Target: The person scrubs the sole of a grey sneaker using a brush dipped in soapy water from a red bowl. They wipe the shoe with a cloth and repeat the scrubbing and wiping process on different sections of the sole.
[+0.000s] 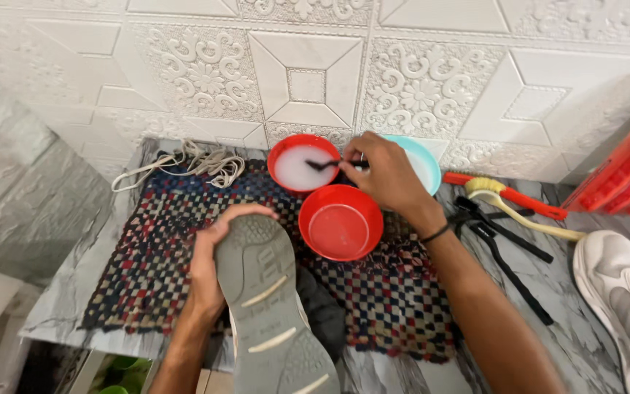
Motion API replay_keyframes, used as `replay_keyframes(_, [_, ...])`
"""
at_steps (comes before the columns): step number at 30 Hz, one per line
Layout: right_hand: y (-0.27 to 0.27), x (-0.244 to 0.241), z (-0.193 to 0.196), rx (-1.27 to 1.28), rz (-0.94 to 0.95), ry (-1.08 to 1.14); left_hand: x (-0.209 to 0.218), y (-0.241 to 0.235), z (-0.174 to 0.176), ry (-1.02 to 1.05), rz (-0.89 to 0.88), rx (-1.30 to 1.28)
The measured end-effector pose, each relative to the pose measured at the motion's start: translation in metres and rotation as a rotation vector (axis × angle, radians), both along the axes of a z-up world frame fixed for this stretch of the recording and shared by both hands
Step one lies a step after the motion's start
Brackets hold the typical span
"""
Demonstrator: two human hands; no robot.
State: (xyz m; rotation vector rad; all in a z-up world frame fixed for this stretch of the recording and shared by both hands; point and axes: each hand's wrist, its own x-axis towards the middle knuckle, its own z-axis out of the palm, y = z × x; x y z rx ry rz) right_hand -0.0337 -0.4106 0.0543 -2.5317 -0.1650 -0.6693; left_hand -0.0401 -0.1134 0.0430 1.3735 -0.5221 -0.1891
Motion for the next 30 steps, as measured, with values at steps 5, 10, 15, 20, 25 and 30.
replay_keyframes(5, [0.001,-0.001,0.005,0.013,0.064,-0.129,0.013,0.0,-0.013,0.01,-0.146,-0.073])
replay_keyframes(10, [-0.001,-0.011,0.019,-0.102,0.057,-0.137,0.027,-0.005,-0.035,0.024,-0.188,-0.115])
replay_keyframes(15, [0.003,-0.032,0.045,-0.045,0.052,-0.122,0.017,-0.004,-0.017,0.068,-0.199,-0.087])
replay_keyframes(20, [0.016,-0.081,0.081,-0.153,0.185,0.05,0.014,-0.001,-0.018,0.241,-0.17,-0.125])
replay_keyframes(25, [0.015,-0.105,0.034,-0.113,0.077,0.15,0.017,-0.006,-0.013,0.148,-0.207,-0.059])
replay_keyframes(30, [0.025,-0.108,0.019,-0.093,0.117,0.114,0.025,-0.011,-0.015,-0.007,-0.241,0.038])
